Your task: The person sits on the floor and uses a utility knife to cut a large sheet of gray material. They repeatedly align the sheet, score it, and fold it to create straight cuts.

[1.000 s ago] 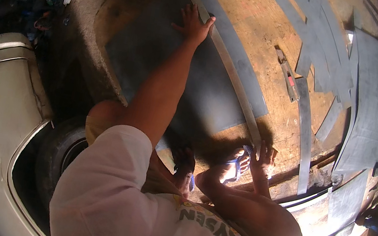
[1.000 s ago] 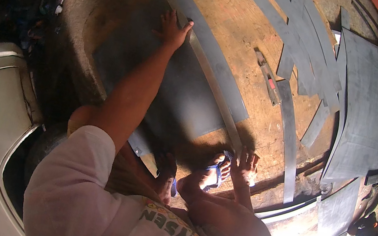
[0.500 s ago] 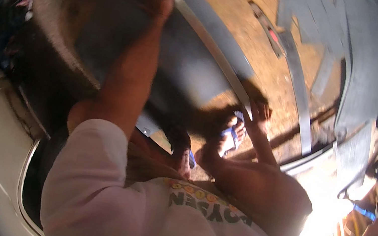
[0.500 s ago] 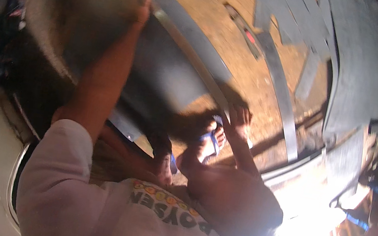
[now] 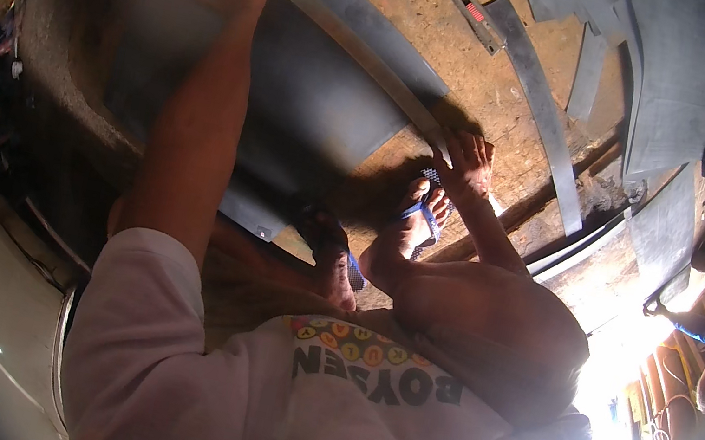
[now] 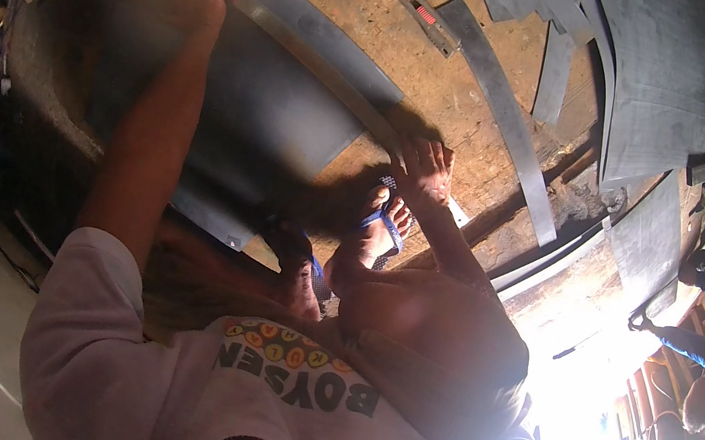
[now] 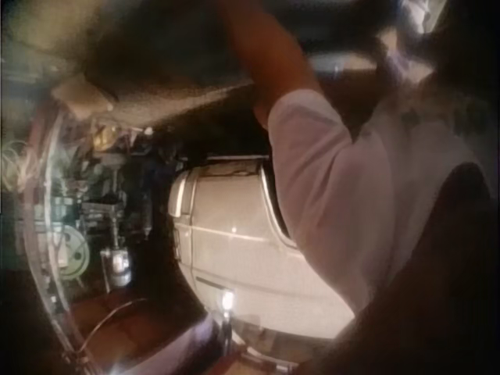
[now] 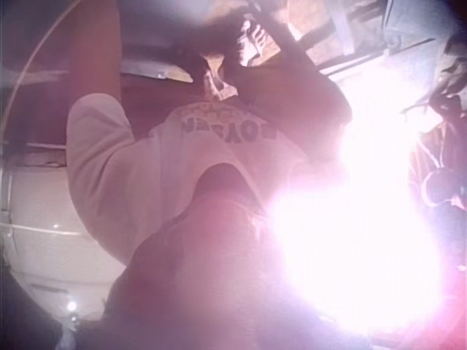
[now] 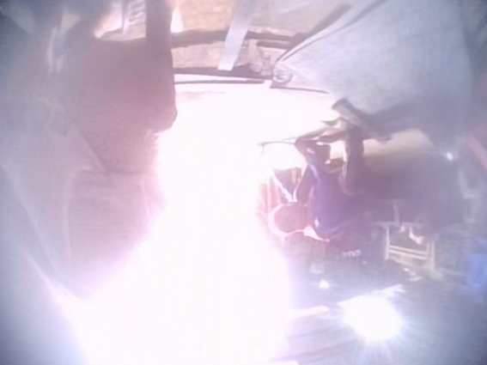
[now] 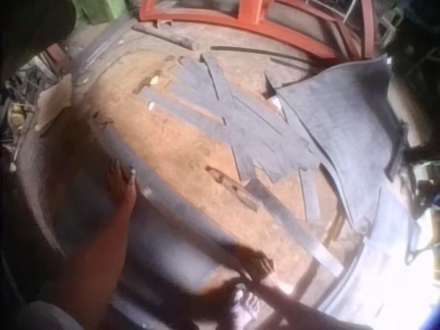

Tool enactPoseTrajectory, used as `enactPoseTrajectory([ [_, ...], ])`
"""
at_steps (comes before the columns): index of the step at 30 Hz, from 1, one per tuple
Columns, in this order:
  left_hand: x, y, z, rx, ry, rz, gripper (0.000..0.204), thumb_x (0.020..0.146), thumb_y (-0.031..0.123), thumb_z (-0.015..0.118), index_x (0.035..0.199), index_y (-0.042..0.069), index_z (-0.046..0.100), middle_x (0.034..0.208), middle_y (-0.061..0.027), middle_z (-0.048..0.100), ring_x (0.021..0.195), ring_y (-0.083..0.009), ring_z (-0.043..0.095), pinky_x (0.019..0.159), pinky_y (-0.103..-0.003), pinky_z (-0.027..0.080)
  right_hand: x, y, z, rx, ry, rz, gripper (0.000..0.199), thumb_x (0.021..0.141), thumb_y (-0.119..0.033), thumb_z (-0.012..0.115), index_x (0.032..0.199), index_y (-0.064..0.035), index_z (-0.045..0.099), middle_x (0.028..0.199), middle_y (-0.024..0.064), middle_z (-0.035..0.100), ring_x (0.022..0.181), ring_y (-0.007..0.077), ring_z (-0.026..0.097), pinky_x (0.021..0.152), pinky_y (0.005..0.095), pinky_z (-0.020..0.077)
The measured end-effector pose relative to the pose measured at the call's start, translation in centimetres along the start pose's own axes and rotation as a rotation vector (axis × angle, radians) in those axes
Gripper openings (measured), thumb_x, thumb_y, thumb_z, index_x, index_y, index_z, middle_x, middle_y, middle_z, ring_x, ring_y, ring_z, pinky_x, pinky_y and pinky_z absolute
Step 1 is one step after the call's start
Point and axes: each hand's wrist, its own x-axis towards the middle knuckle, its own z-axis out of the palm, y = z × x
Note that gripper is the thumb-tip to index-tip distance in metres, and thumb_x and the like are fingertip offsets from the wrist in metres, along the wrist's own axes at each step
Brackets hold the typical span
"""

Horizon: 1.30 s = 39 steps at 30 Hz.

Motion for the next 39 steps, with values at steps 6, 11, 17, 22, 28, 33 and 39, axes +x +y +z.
enactPoseTrajectory([
  [6, 0.2, -0.4, 0.6, 0.023, 0.032, 0.003, 0.089, 0.097, 0.078, 0.038, 0.164, 0.020, 0.025, 0.171, -0.0004, 0.023, 0.159, -0.0261, 0.017, 0.114, -0.082, 0.011, 0.3, -0.4, 0.3, -0.010, 0.018, 0.002, 0.046, 0.083, -0.022, 0.079, 0.125, -0.0073, 0.070, 0.118, 0.0114, 0.066, 0.107, 0.0313, 0.063, 0.088, 0.0472, 0.0461],
  [11, 0.2, -0.5, 0.8, -0.004, 0.029, 0.000, 0.089, 0.097, 0.078, 0.038, 0.164, 0.021, 0.025, 0.172, 0.0011, 0.022, 0.160, -0.0260, 0.016, 0.114, -0.082, 0.011, 0.5, -0.5, 0.6, -0.019, 0.012, -0.005, 0.046, 0.082, -0.022, 0.080, 0.125, -0.0086, 0.070, 0.117, 0.0104, 0.067, 0.107, 0.0309, 0.063, 0.087, 0.0480, 0.0457],
  [17, 0.2, 0.2, 0.5, 0.000, 0.025, 0.001, 0.089, 0.097, 0.077, 0.040, 0.164, 0.020, 0.027, 0.172, 0.0012, 0.022, 0.160, -0.0270, 0.017, 0.114, -0.082, 0.010, 1.2, -0.6, 0.6, -0.002, 0.011, -0.001, 0.047, 0.082, -0.022, 0.079, 0.126, -0.0085, 0.070, 0.117, 0.0096, 0.067, 0.106, 0.0303, 0.063, 0.088, 0.0484, 0.0451],
  [22, 0.5, -1.0, 1.5, -0.159, 0.089, 0.038, 0.089, 0.098, 0.074, 0.041, 0.165, 0.018, 0.026, 0.174, -0.0006, 0.018, 0.160, -0.0285, 0.015, 0.116, -0.081, 0.005, 1.7, -0.7, 0.8, 0.035, -0.021, 0.010, 0.050, 0.083, -0.024, 0.079, 0.130, -0.0123, 0.069, 0.124, 0.0097, 0.066, 0.116, 0.0326, 0.060, 0.095, 0.0506, 0.0439],
  [28, -0.2, 0.9, 0.4, 0.068, -0.009, -0.032, 0.094, 0.094, 0.075, 0.048, 0.165, 0.018, 0.026, 0.173, -0.0017, 0.022, 0.160, -0.0252, 0.016, 0.119, -0.078, 0.006, 0.4, 0.0, 1.7, -0.063, -0.003, 0.009, 0.047, 0.083, -0.024, 0.078, 0.128, -0.0136, 0.069, 0.119, 0.0086, 0.066, 0.114, 0.0325, 0.060, 0.095, 0.0512, 0.0446],
  [33, -0.5, 1.6, -2.2, 0.021, -0.026, -0.076, 0.090, 0.093, 0.069, 0.058, 0.163, 0.020, 0.028, 0.169, -0.0002, 0.029, 0.159, -0.0247, 0.018, 0.119, -0.078, 0.009, 0.8, -0.2, 2.3, -0.060, 0.048, -0.026, 0.040, 0.085, -0.026, 0.076, 0.122, -0.0108, 0.070, 0.113, 0.0098, 0.067, 0.106, 0.0326, 0.062, 0.094, 0.0500, 0.0454],
  [39, -0.4, 1.5, -2.1, 0.032, -0.017, -0.080, 0.089, 0.094, 0.067, 0.059, 0.163, 0.020, 0.028, 0.170, -0.0005, 0.028, 0.159, -0.0252, 0.018, 0.119, -0.077, 0.011, 0.9, 0.2, 2.7, -0.005, 0.041, -0.014, 0.038, 0.088, -0.027, 0.075, 0.123, -0.0110, 0.070, 0.116, 0.0105, 0.068, 0.106, 0.0324, 0.062, 0.093, 0.0510, 0.0457],
])
